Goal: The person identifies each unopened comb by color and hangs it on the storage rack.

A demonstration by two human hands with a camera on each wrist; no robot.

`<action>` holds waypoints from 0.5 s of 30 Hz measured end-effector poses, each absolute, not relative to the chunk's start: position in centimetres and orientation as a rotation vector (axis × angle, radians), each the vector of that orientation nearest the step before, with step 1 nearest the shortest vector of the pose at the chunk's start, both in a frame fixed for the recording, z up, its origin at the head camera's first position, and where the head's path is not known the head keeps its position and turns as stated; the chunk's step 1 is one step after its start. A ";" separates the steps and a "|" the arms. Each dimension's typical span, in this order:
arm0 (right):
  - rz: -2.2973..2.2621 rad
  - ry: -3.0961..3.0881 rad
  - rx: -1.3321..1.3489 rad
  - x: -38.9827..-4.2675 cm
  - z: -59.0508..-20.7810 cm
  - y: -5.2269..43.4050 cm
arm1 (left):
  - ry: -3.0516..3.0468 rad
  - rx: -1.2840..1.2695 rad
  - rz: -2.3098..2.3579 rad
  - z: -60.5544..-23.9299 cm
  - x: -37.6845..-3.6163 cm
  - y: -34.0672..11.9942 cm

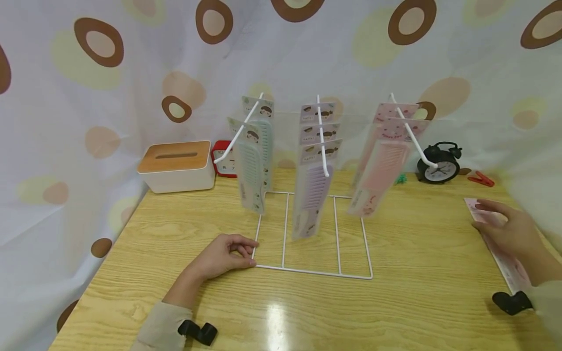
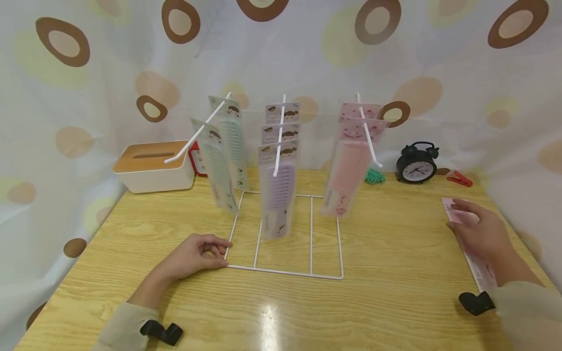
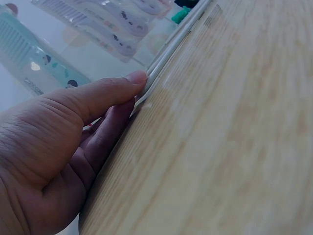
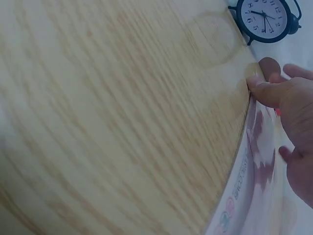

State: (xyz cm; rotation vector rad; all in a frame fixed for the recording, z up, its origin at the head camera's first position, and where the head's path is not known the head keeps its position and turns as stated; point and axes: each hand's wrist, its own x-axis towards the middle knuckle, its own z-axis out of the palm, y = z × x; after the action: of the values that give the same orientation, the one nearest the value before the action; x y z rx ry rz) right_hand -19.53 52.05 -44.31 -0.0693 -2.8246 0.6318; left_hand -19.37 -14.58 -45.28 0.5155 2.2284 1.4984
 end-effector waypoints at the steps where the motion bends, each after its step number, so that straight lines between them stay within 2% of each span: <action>1: 0.608 -2.833 -0.069 -19.5 -44.2 52.1 | 2.227 0.515 1.501 -45.3 -19.4 -14.6; 6: 0.578 -2.895 -0.051 -19.8 -43.6 52.3 | 2.222 0.512 1.508 -45.4 -19.4 -14.6; 15: 0.732 -3.081 -0.238 -19.6 -42.5 51.4 | 2.221 0.514 1.507 -45.6 -19.5 -14.7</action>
State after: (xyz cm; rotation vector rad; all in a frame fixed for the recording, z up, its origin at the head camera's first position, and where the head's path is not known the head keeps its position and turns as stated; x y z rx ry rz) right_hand -19.63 51.44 -42.52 -0.2379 -3.0808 0.7319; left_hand -19.49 -14.67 -45.59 0.5139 2.2215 1.5066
